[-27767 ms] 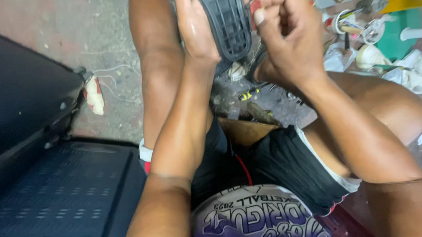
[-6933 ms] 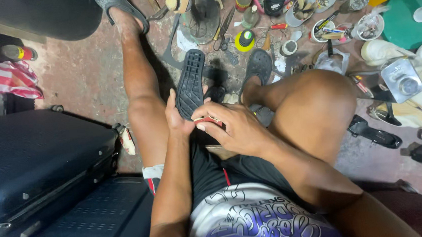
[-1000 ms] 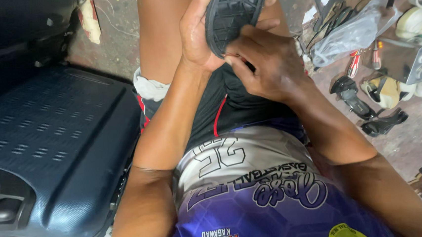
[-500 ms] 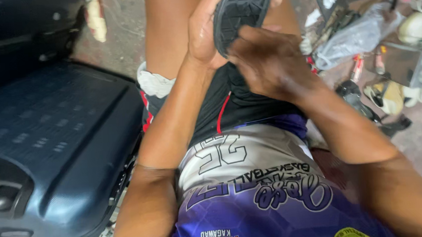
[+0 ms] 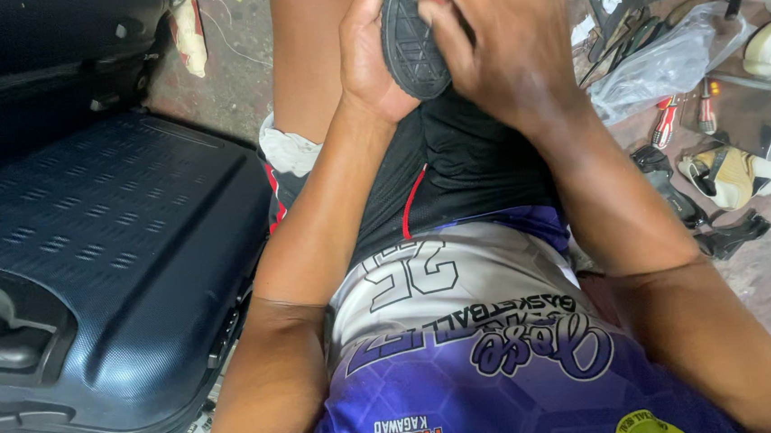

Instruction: The person scrubs the sole of a black sandal using a small red abrasive pad. The person holds the sandal in one hand and rubs the sole with the other, focusing on the textured bottom surface.

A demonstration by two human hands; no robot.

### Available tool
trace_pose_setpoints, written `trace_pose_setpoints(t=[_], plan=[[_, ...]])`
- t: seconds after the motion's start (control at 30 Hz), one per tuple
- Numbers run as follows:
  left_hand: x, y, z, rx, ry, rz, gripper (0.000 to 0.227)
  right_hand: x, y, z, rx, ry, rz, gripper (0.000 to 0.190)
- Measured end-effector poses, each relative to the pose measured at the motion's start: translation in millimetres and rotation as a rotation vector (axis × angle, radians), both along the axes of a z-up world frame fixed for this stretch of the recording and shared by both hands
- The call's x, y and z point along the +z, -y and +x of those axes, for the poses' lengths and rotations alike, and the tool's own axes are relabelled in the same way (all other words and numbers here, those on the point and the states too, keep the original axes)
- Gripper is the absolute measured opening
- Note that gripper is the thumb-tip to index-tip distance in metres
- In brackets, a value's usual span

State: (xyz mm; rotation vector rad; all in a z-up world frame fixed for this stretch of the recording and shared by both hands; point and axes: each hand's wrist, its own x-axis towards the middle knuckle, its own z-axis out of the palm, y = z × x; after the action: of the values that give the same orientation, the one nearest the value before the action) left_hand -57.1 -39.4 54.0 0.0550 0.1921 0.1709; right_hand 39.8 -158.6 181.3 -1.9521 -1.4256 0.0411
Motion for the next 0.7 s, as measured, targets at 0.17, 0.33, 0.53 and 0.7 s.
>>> trace_pose_setpoints(t=[0.17, 0.33, 0.53, 0.7], plan=[[2.0, -3.1, 1.9, -0.047, -0.001, -0.059, 0.042, -6.9, -9.2, 2.1, 0.031, 0.099, -0.007, 0.009], [6.4, -5.1, -1.6, -0.040, 0.007, -0.060, 0.043, -6.0, -9.9, -2.8, 0.168, 0.203, -0.034, 0.010], [5.9, -8.4, 0.2, -0.071, -0.047, -0.013, 0.046, -16.3, -3.3, 0.9, 0.198, 0.147, -0.111, 0.009], [-1.3, -4.8, -2.8, -0.087, -0.034, 0.001, 0.047, -23.2, 6.9, -2.0, 0.259, 0.222, -0.129, 0.009]])
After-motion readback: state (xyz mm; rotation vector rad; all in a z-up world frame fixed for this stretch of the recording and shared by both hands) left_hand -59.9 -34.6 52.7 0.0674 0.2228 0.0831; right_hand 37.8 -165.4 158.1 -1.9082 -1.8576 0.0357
